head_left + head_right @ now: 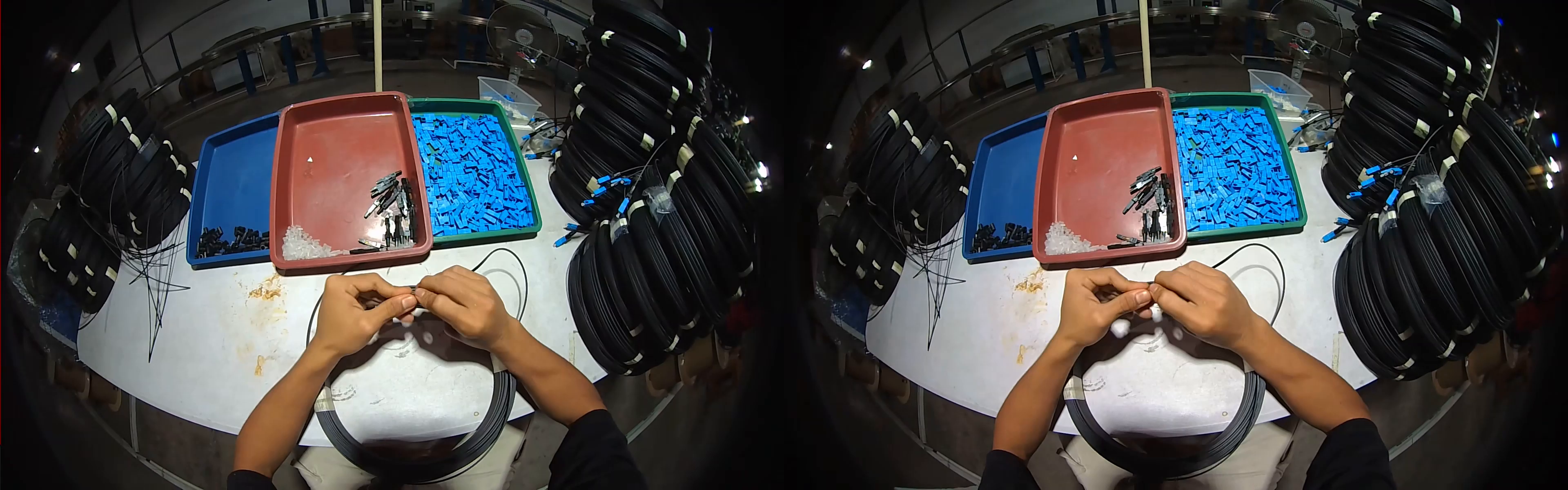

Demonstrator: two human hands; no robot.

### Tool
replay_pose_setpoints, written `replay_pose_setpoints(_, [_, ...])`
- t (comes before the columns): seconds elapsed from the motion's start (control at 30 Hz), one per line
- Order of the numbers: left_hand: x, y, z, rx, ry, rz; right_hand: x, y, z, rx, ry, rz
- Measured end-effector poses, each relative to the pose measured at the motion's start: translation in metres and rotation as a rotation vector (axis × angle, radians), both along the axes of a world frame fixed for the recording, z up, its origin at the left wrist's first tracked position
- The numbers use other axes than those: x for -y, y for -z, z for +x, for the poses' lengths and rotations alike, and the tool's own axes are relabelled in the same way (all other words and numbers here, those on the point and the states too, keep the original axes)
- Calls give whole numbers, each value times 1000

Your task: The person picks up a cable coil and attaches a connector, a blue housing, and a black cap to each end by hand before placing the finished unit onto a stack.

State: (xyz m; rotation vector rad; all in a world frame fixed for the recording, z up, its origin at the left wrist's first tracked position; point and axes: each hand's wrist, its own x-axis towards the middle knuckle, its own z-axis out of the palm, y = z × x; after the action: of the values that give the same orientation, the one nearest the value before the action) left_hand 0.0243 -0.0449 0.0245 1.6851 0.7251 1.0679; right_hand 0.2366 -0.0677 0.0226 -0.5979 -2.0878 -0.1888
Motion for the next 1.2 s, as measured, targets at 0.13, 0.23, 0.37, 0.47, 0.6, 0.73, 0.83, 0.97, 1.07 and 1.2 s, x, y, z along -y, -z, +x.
replay_pose_setpoints(0.13, [-1,7,6,12,29,200,3,1,0,-55,4,-71])
replay_pose_setpoints(0.23, [-6,1,6,-175,-38,998,1,8,3,-250,-44,-572])
replay_pose_setpoints(0.37, [-9,3,2,-401,-45,1326,-3,7,7,-304,-142,-1260])
replay_pose_setpoints(0.47, [0,0,-1,-202,-131,461,-4,7,-5,-128,-52,-187])
replay_pose_setpoints(0.6, [-4,-3,-1,126,151,-313,1,-4,1,85,40,160])
replay_pose_setpoints(0.73, [2,7,4,-105,-43,363,4,2,-1,-86,2,-129])
replay_pose_setpoints(0.83, [-7,2,7,-316,-42,1329,2,0,7,-240,-53,-1048])
replay_pose_setpoints(0.97, [-8,-1,5,-223,-78,1083,3,-1,2,-239,-58,-781])
replay_pose_setpoints(1.07, [-2,2,1,-157,-140,415,2,-2,1,-5,-11,-143])
replay_pose_setpoints(1.2, [-2,-4,0,23,101,-265,4,-6,0,97,25,76])
